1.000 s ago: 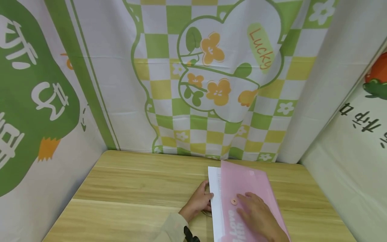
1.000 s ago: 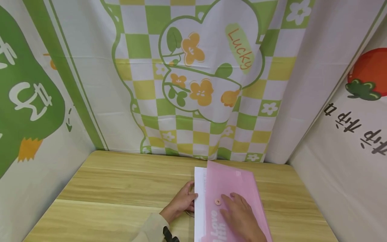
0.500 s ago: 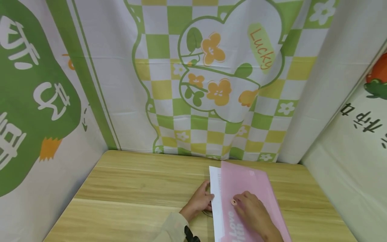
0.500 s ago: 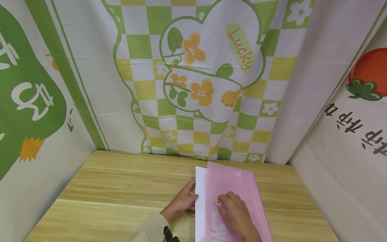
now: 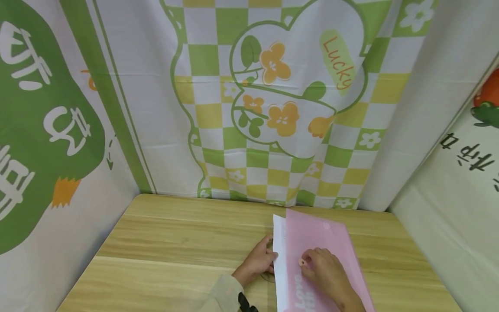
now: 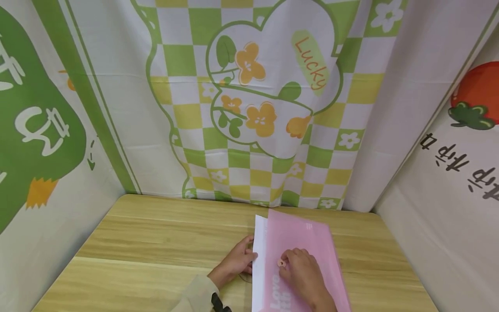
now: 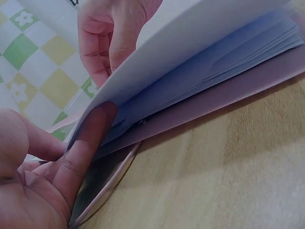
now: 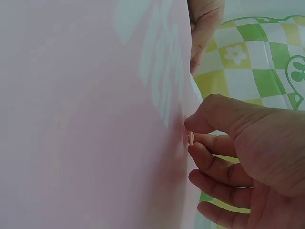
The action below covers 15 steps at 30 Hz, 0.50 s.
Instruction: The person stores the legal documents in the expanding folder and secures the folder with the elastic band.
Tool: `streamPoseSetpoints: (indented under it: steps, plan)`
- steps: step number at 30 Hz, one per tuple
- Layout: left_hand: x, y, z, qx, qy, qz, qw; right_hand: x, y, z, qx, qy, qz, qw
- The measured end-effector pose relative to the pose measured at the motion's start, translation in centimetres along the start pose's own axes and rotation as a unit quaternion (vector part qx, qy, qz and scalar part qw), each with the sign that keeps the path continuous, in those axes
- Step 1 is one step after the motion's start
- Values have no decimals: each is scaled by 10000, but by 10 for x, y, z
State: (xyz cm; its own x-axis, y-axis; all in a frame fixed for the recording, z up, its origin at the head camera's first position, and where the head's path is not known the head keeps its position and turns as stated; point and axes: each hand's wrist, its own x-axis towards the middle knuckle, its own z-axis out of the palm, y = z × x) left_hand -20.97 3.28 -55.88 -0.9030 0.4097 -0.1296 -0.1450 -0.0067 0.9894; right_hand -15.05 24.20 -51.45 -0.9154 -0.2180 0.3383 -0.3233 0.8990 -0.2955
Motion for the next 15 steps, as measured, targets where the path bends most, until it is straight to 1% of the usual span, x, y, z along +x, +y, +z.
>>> streamPoseSetpoints:
  steps: [5,8,15]
  plan:
    - [-2,0,-1,22,-53,-33,10000,-2,1,0,17,151,-111,9998]
    - [-3,0,-3,-12,-83,0,10000,-3,2,0,17,212,-183,9996]
    - [-8,5,-13,-68,-240,111,9996,-4,3,-1,-44,194,-302,9993]
